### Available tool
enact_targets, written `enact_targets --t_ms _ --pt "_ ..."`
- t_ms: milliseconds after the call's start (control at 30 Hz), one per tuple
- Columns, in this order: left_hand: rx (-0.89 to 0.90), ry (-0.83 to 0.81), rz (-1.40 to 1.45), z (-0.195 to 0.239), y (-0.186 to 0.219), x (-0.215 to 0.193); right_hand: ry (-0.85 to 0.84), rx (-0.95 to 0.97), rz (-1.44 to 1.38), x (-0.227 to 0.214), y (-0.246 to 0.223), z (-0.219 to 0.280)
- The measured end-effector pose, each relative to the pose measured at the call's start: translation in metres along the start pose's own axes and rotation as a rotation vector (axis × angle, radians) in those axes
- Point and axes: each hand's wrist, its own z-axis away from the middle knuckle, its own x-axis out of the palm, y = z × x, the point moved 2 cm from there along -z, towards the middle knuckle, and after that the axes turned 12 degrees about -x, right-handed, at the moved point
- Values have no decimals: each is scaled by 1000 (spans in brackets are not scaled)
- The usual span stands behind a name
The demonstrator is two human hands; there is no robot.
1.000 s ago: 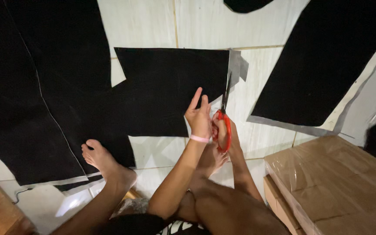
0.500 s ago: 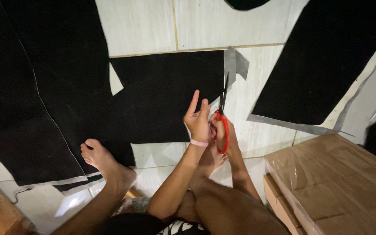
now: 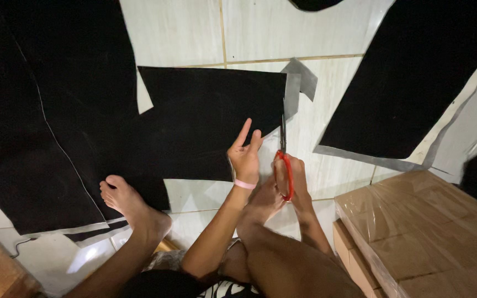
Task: The person sits on a tiled floor and uses red-handled scissors to cut a large piece of black fabric. They follow pre-marked lines and taped edges to separate distinct shapes from the main sheet, moving the cut pieces aside as they progress.
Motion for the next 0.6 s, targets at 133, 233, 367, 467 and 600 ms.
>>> enact_targets --t_ms 133,233,367,467,600 --pt "47 -47 -106 3 5 -4 -10 -152 77 -6 -4 3" --pt "18 -22 -239 11 5 -8 20 149 -228 -7 -5 8" --pt "103 -93 -269 13 2 -7 11 427 -325 -11 3 6" --pt "111 -143 -185 8 -3 -9 53 235 -299 -13 7 8" --pt "116 -186 -138 1 -9 -13 43 38 -212 -15 14 18"
